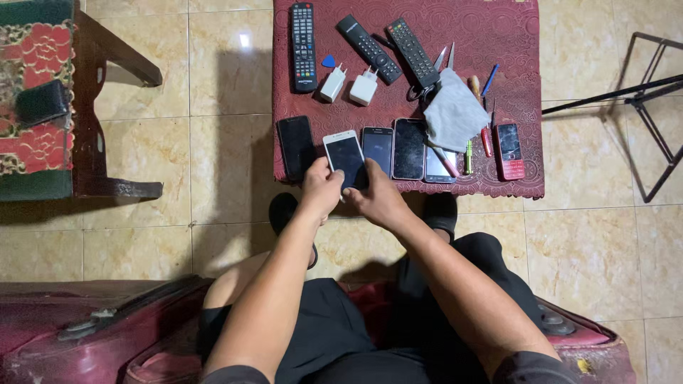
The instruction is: The person disassembles a white smartphone using a screwdriver, removes the battery, wipes the battery and phone interior with a cloth, then reassembles the phone by inserting the battery and snapping the back cover on. The person also wipes the exterior of another black smartphone with the cloth.
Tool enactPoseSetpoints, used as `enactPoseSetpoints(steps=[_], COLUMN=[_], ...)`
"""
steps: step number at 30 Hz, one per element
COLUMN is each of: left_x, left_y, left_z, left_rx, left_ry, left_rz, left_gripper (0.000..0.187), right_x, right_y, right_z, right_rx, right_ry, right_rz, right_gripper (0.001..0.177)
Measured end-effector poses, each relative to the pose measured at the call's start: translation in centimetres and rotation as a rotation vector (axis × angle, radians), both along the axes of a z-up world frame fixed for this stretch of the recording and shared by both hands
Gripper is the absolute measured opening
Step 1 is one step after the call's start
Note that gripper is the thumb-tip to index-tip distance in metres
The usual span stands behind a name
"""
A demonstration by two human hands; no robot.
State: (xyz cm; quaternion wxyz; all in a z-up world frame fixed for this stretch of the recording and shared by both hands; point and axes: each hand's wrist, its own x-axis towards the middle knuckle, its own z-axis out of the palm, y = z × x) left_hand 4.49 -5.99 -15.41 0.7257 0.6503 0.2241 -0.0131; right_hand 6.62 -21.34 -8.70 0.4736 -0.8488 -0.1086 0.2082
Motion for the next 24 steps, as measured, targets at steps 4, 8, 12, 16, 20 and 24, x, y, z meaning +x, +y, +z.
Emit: enactPoseSetpoints(steps=[4, 8, 12, 16, 20, 24], left_x=[1.6, 2.3, 2.2, 2.5, 3.0, 3.2], left_y=[0.3, 1.3, 1.7, 1.6, 1.5, 1.6], left_z=[-1.5, -1.9, -1.7, -1.7, -2.5, -3.3], left_rx=[0.272, 0.408, 0.61, 0.664, 0.759, 0.8], left_ry=[-0.011, -0.144, -0.006, -0.002, -0.05, -0.025], left_rz=[0.084, 0.108, 0.099, 0.119, 0.17, 0.198], left_gripper=[0.026, 0.027, 0.034, 0.038, 0.047, 0.045], right_x=[-0.3, -2.2, -3.4, -3.6, -3.7, -3.6], right_y=[-0.7, -1.7, -2.2, -1.9, -1.9, -2.1], right_z=[0.8, 2.4, 3.5, 4.2, 4.2, 3.5], right_rx=[-0.188, -0.353, -0.456, -0.532, -0.575, -0.605], right_ry=[-0.031, -0.113, -0.13, -0.129, -0.163, -0.163], right_rz=[0.258, 0.564, 0.74, 0.752, 0.735, 0.719], right_gripper=[0.057, 0.054, 0.05, 0.049, 0.046, 0.044])
